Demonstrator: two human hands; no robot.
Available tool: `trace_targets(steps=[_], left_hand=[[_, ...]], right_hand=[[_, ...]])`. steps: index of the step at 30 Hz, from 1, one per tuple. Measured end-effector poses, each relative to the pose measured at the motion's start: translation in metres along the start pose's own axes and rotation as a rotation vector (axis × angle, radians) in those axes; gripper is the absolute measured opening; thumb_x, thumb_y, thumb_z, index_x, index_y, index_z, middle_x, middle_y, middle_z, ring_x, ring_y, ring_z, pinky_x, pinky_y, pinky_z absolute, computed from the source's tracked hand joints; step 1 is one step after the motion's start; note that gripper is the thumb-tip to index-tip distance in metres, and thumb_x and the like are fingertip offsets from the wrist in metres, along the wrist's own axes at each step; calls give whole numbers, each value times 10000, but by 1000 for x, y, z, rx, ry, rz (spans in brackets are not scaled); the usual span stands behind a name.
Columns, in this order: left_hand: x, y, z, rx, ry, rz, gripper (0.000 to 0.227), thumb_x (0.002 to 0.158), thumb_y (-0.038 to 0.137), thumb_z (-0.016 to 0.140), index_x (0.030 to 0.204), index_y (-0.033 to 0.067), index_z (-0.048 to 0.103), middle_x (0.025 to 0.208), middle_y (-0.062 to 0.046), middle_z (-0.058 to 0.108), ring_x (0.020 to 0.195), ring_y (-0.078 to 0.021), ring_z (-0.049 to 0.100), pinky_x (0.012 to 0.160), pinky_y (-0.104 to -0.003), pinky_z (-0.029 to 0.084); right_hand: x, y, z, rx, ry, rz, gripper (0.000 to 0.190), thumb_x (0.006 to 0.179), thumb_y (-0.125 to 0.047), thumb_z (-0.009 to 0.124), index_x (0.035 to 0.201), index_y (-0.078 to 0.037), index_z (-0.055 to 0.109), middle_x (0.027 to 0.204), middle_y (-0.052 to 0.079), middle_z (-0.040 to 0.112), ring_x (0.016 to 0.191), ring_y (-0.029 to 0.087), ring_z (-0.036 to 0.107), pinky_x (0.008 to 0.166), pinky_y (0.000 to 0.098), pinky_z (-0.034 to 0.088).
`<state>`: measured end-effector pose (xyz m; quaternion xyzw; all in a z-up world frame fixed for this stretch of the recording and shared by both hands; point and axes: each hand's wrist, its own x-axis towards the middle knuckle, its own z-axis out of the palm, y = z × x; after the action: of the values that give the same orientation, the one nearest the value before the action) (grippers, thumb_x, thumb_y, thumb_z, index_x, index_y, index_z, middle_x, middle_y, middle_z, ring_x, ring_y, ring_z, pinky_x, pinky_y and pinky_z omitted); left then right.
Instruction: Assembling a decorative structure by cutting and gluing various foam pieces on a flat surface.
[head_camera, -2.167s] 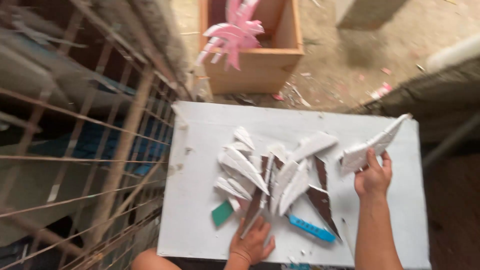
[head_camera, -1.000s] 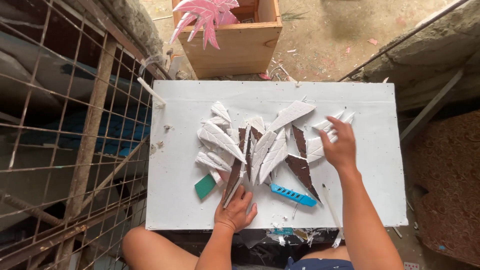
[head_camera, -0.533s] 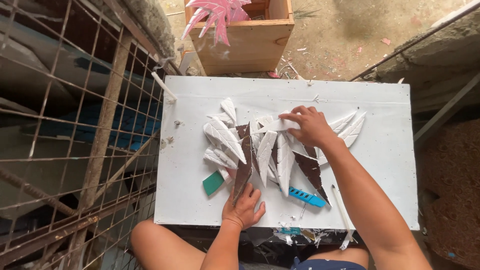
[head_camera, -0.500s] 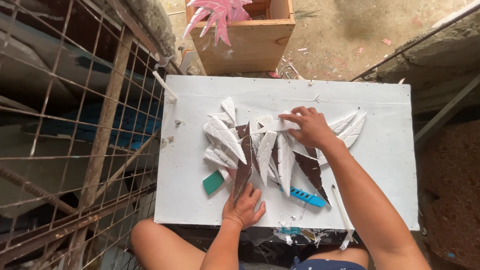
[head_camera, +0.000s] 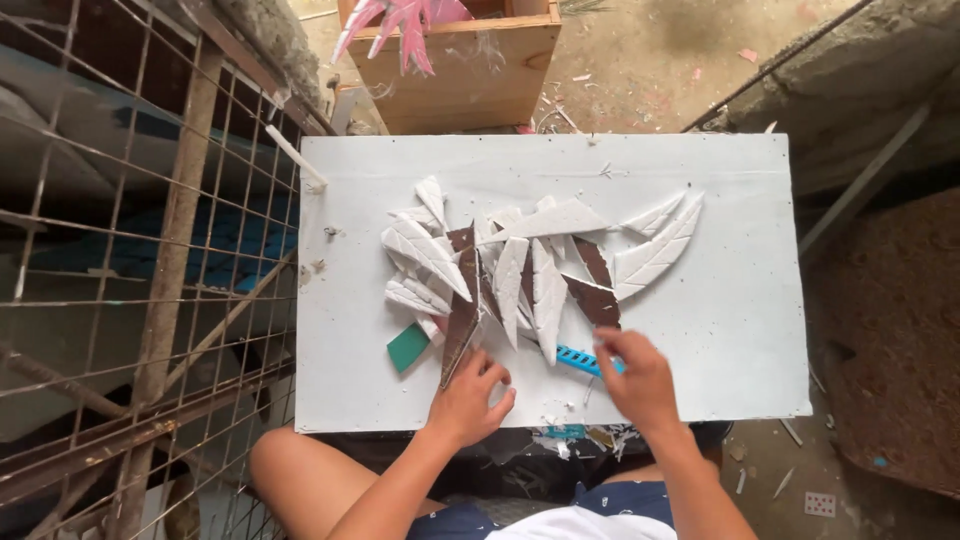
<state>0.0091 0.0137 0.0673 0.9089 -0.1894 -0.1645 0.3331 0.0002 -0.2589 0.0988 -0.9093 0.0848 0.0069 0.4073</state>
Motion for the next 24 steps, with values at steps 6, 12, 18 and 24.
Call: trace_targets(steps=[6,12,18,24], left_hand=[[-14,45,-44,-269,-433,-187,262,992,383,549,1087,202,712,983,57,683,702,-152,602,698,-343,480],[-18,-37,-46,-12,606,-153,123,882,162,696,1003,161,677,851,-51,646,813,-263,656,771,-374,534],[-23,-58,-68,58,180,-477,599,836,208,718,1405,117,553,1344,-129,471,1213,-373,515,1009,-521,468],[-46,-86,-82,121,299,-684,576,842,222,718,1394,139,576,1314,-116,489,1202,-377,514,1016,-542,460]], right_hand=[[-37,37,33,-316,-65,-278,270,928,-213,684,1190,-145,676,1211,65,676,1114,300,597,957,448,489],[-36,52,18,-550,-109,-218,487,830,-200,700,1283,-360,625,1079,-49,650,1082,179,629,919,374,475],[-29,29,-35,-599,-330,-27,459,838,-108,641,1259,-285,692,1116,4,646,1092,220,691,1053,433,476],[-47,-35,-26,-278,-495,62,487,810,-56,639,1253,-249,700,1106,79,640,1069,329,700,968,465,534]])
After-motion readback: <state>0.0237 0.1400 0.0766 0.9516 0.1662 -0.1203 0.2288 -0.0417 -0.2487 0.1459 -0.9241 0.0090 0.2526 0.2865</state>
